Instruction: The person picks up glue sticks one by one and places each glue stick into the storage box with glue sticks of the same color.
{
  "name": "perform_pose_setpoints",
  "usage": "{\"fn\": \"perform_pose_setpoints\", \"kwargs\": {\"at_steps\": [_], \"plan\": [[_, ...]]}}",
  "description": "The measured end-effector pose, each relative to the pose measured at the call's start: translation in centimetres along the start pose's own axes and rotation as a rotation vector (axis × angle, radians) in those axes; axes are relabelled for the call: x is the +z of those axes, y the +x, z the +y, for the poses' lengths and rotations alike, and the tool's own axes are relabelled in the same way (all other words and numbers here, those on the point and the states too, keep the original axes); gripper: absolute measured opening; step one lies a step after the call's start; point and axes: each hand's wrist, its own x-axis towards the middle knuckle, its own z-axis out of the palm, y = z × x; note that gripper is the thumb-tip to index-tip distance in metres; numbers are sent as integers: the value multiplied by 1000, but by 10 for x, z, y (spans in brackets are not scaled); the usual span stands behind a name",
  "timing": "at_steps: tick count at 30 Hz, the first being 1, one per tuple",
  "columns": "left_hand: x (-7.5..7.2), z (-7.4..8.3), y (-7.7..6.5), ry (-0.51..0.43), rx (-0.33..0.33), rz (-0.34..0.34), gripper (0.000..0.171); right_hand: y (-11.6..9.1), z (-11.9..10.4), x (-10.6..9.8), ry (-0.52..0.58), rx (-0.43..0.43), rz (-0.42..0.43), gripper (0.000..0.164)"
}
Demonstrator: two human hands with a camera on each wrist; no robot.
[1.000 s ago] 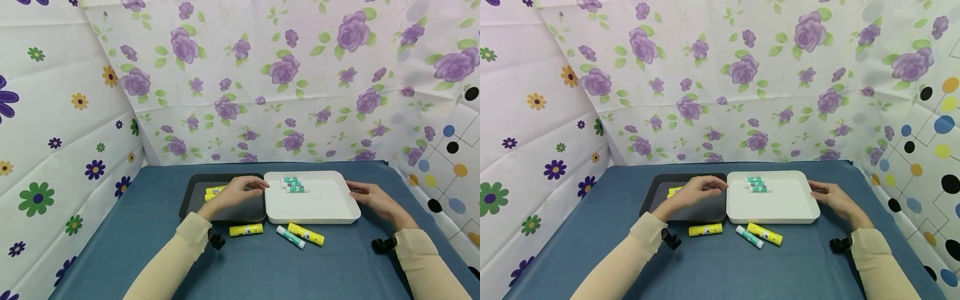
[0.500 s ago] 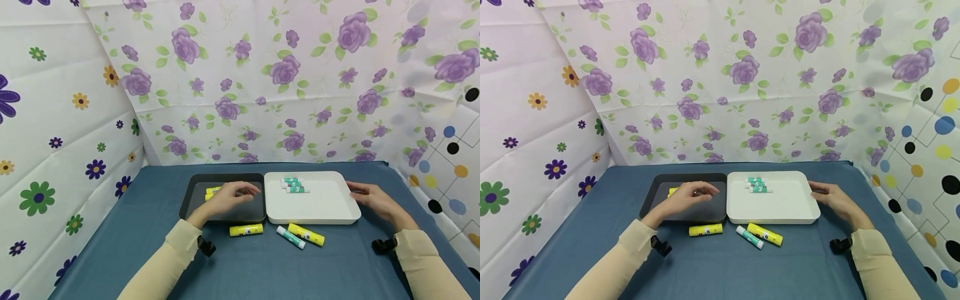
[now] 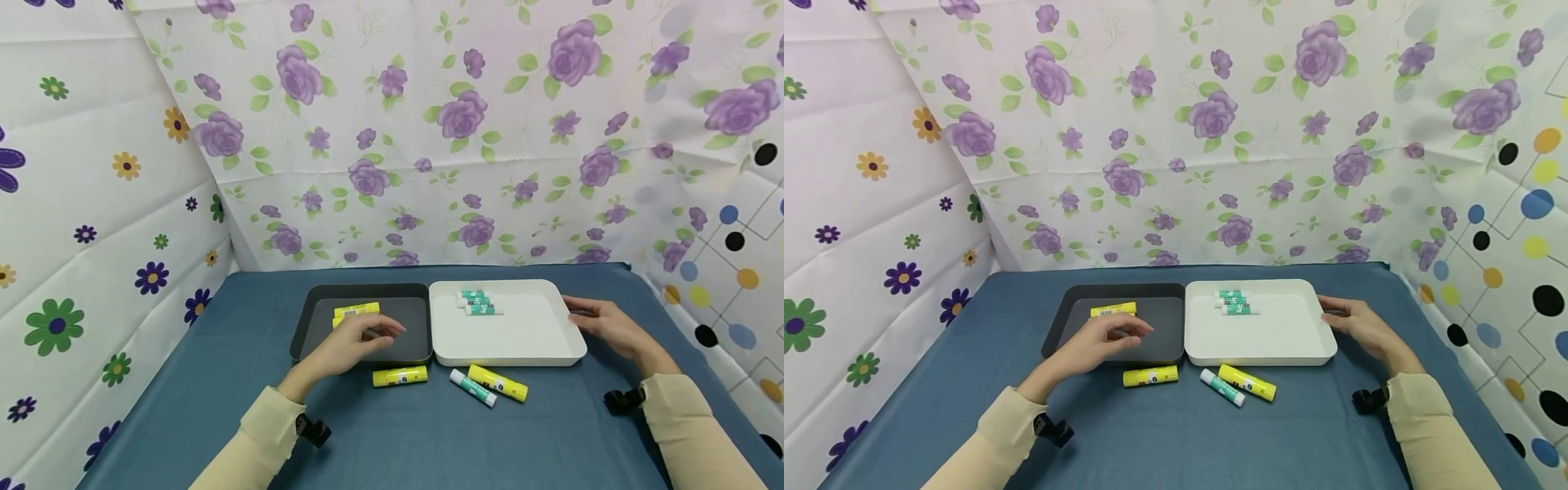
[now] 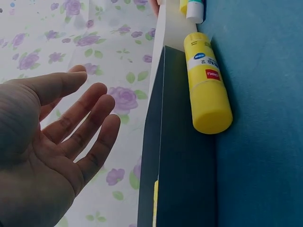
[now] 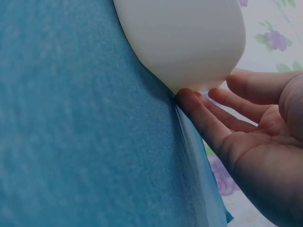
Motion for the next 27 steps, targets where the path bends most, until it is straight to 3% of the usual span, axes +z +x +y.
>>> {"fn": "perform_pose_setpoints", "kwargs": {"at_steps": [13, 19, 27], "plan": [[7, -1, -32, 22, -52, -14, 27, 2, 2, 0, 0, -12, -4, 71], [11, -5, -40, 42, -46, -52, 27, 2, 2, 0, -5, -9, 2, 70], [15, -9, -43, 95, -95, -84, 29, 1, 3, 0, -2, -4, 6, 70]]}}
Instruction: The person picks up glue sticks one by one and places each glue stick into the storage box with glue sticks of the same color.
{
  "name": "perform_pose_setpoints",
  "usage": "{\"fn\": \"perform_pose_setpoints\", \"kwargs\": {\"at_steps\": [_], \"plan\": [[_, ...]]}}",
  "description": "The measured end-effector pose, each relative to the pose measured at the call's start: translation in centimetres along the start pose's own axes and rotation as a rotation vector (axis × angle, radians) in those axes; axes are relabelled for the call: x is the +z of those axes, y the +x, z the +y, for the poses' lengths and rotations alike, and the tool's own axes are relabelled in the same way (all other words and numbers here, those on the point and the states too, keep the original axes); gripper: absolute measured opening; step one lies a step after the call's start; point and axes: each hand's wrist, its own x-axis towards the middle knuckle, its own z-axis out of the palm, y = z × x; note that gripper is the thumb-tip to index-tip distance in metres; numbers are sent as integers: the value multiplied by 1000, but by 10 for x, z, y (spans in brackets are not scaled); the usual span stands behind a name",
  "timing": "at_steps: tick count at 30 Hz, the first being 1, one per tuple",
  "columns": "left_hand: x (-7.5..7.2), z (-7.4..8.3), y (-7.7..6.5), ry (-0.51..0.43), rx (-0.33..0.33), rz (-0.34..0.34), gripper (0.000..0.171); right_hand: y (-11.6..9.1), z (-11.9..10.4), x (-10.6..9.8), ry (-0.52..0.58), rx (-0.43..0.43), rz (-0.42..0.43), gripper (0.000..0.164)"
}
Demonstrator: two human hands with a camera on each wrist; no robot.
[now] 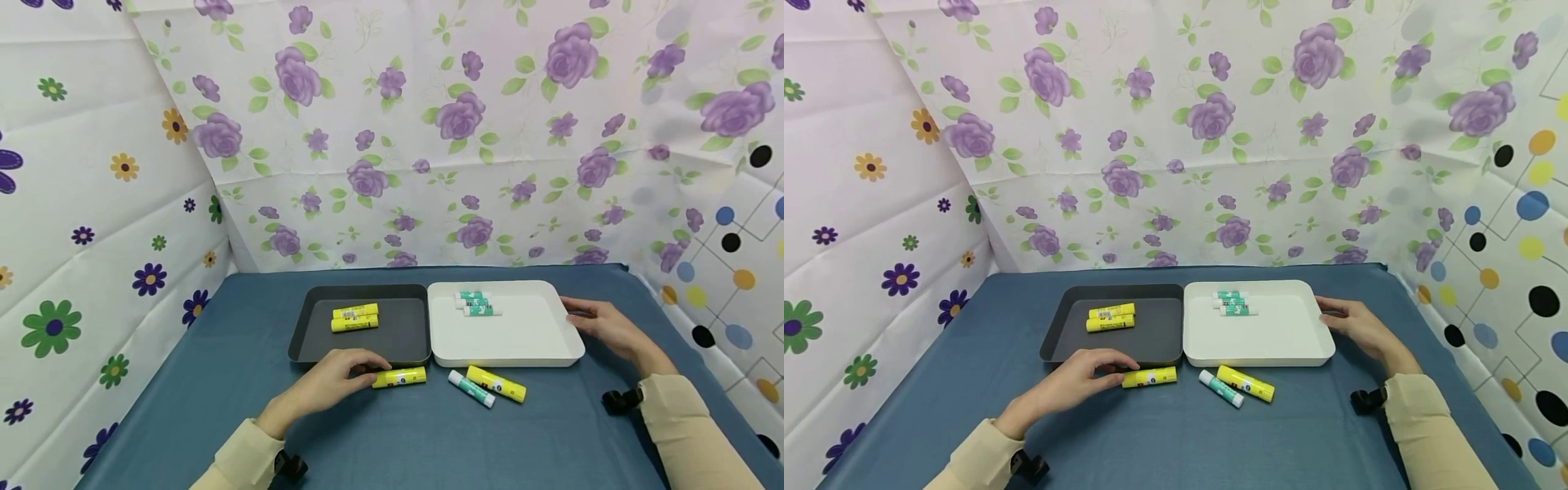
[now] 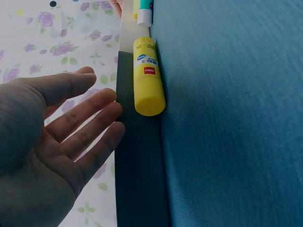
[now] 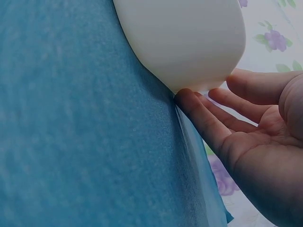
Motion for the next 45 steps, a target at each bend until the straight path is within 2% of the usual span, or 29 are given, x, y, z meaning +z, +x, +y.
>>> {"fn": "perform_pose_setpoints", "kwargs": {"at_steps": [19, 30, 38, 45], "plan": [[7, 0, -1, 77, -41, -58, 30, -1, -2, 2, -9, 5, -3, 69], [10, 0, 4, 91, 1, -68, 31, -1, -4, 2, -9, -11, -8, 69], [15, 2, 11, 163, 18, -80, 30, -2, -4, 1, -7, -12, -9, 70], [20, 3, 13, 192, 70, -80, 32, -2, -2, 0, -4, -11, -8, 70]]}}
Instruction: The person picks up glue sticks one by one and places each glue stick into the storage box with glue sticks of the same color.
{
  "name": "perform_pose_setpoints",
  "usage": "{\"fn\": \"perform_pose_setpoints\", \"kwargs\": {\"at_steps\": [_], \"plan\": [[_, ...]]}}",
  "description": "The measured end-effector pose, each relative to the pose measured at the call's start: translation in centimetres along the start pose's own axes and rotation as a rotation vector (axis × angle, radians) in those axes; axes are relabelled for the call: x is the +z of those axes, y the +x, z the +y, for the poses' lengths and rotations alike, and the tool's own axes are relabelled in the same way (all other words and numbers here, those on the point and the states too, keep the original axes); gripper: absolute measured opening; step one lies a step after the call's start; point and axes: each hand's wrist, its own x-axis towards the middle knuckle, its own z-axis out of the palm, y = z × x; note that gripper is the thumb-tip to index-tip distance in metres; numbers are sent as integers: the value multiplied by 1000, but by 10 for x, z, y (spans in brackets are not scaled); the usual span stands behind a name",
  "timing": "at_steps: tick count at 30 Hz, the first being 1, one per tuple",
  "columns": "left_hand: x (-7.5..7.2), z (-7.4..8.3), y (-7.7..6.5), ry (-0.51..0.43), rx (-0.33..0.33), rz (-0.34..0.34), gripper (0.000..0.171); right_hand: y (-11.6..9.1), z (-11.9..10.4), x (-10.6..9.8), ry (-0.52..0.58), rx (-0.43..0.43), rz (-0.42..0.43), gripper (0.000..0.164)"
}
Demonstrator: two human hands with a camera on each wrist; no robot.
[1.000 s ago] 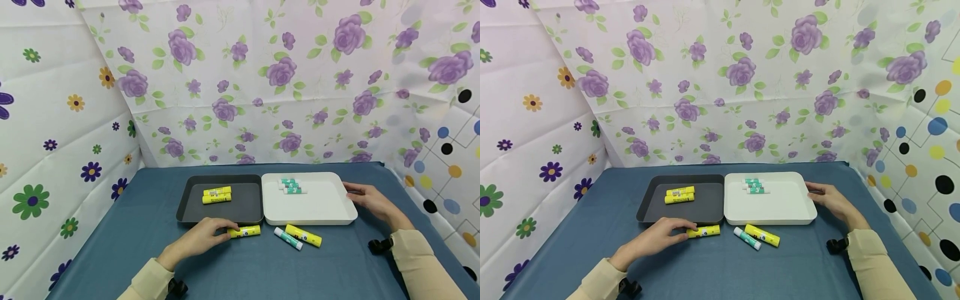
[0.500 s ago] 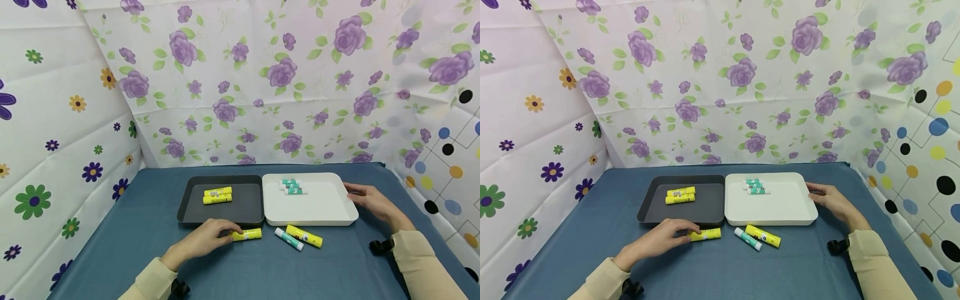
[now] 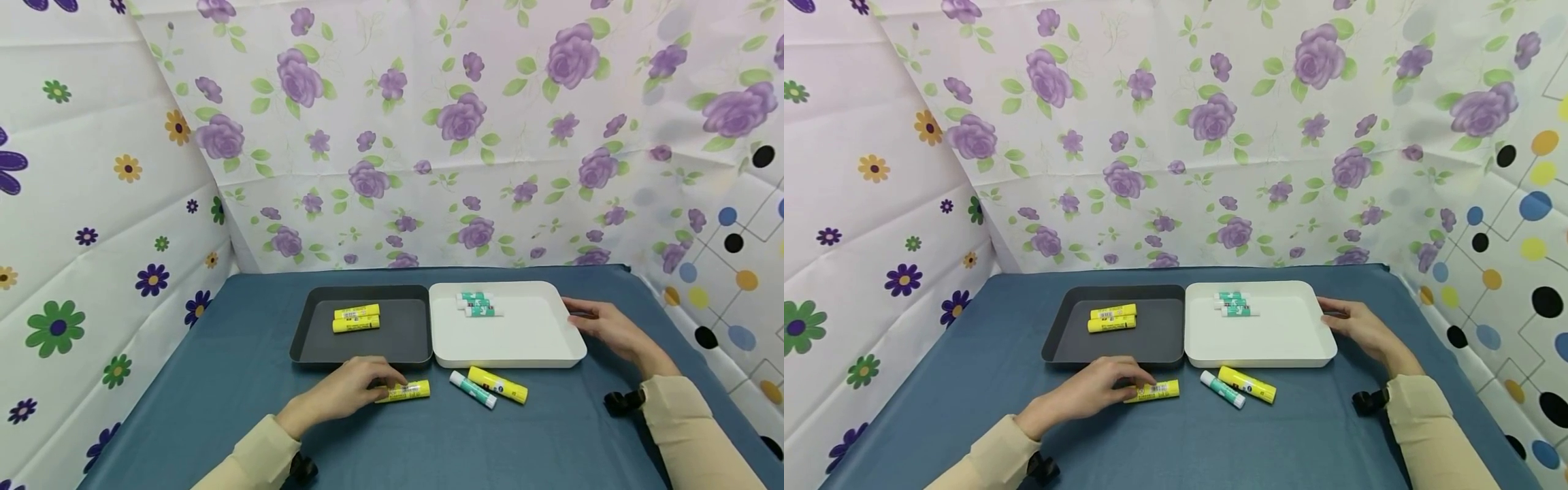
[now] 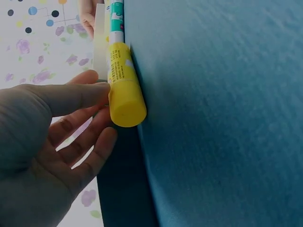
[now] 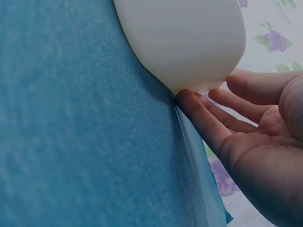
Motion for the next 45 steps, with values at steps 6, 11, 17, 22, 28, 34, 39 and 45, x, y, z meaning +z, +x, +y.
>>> {"fn": "perform_pose_setpoints", "kwargs": {"at_steps": [6, 11, 17, 22, 28, 34, 39, 45], "plan": [[2, -1, 1, -2, -6, -20, 34, 1, 0, 0, 3, 3, -1, 70], [1, -1, 2, -30, -40, -86, 35, 1, -1, -1, 3, 12, -3, 70], [1, -1, 3, -28, -37, -157, 40, 1, -1, 0, -11, 9, -6, 70], [1, -1, 4, -31, -24, -158, 41, 2, 0, 1, -18, 7, -6, 70], [-3, 3, 8, -159, -15, -131, 42, 2, 1, 0, -14, 11, 2, 71], [-5, 9, 18, -241, 9, -68, 42, 1, 0, 0, -16, 7, -4, 71], [-7, 15, 31, -278, 22, -42, 41, 1, 0, 0, -11, 17, 2, 72], [-15, 25, 49, -308, 40, -16, 42, 1, -1, 1, -11, 20, 4, 73]]}}
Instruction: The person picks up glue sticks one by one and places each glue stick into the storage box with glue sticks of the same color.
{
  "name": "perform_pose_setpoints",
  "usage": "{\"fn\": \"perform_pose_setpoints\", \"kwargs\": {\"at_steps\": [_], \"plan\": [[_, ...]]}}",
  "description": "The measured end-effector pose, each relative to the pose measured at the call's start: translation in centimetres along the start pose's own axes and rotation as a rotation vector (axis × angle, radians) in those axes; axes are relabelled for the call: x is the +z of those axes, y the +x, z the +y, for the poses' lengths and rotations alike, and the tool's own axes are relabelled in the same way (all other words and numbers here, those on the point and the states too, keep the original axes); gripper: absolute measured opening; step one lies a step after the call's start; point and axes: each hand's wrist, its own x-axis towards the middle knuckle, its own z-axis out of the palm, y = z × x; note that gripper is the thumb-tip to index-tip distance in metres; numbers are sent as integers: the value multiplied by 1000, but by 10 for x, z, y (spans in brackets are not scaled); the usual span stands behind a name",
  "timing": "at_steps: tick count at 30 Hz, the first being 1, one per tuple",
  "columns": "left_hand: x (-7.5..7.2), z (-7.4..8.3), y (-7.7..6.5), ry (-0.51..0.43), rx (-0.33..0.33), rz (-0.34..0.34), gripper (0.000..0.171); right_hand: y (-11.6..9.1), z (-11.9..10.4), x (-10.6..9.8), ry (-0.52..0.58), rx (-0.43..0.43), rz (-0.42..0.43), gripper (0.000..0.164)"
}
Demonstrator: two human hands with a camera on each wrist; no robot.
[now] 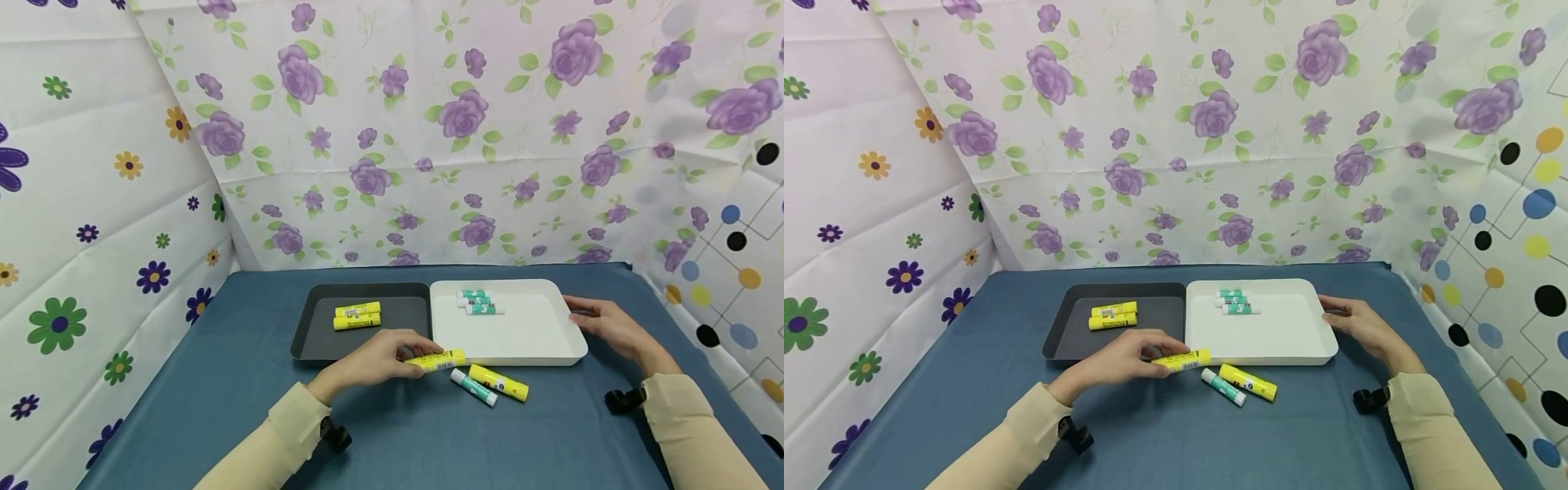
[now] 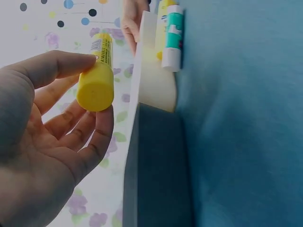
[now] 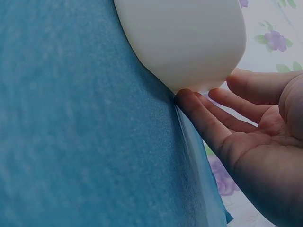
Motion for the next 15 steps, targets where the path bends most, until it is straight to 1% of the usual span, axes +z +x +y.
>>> {"fn": "perform_pose_setpoints", "kwargs": {"at_steps": [5, 9, 15], "plan": [[-5, 5, 15, 7, 29, 9, 42, 0, 0, 0, 1, -4, -2, 72], [-8, 5, 25, 6, 35, 8, 42, 0, 1, -1, 0, -7, -8, 71], [-14, 6, 38, -7, 68, 7, 43, 0, 0, -1, 6, -13, -6, 70]]}}
